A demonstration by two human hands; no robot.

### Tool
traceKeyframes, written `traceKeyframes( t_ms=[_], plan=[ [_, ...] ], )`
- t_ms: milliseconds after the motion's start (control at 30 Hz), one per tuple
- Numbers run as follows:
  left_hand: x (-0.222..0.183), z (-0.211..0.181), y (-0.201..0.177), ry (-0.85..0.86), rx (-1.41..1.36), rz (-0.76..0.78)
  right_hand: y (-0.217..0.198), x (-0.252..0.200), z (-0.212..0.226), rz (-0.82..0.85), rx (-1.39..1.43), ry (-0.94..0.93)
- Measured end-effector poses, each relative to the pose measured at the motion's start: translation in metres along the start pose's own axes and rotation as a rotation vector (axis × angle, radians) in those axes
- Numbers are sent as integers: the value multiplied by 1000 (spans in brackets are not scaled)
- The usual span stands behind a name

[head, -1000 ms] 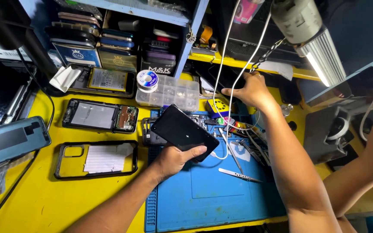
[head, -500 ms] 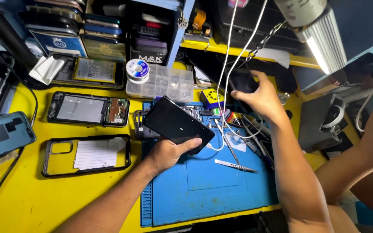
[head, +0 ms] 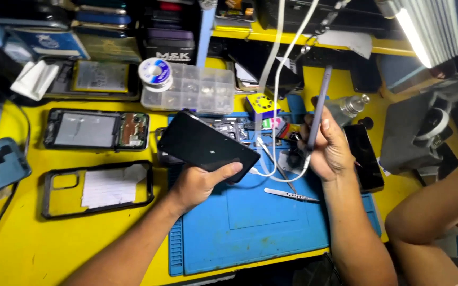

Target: Assembling internal components of a mobile phone and testing its functionality by booting it up and using the touchscreen.

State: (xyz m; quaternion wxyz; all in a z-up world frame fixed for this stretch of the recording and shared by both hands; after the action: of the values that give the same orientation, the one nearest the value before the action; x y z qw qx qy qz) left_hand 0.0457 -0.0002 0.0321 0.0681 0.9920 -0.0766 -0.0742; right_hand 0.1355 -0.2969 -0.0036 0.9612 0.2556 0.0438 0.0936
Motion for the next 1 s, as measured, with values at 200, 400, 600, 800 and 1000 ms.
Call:
traceKeyframes(
  t_ms=[200,400,600,800,1000],
  plan=[
    [0,13,0,-8,40,-43,25,-10,-2,183,316,104],
    [3,24,-4,15,83,-55,60,-15,14,74,191,22],
    [2,38,-7,100,189,-51,65,-15,31,6,-14,-94],
    [2,40,-5,149,221,-53,42,-11,31,20,96,-116],
    [1,41,-6,189,232,-47,34,-9,23,82,167,-94]
  ],
)
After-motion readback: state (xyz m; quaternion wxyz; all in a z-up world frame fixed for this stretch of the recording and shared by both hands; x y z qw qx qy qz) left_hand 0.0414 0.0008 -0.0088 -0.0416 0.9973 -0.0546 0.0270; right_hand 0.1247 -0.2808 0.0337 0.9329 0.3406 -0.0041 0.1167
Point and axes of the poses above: each hand's wrist, its own x-axis towards the middle knuckle, its own y-axis out of the palm, z = x × y, the point moved 4 cm from there along x, towards the middle knuckle, and after that the axes turned 1 degree about -x, right-handed, at the moved point
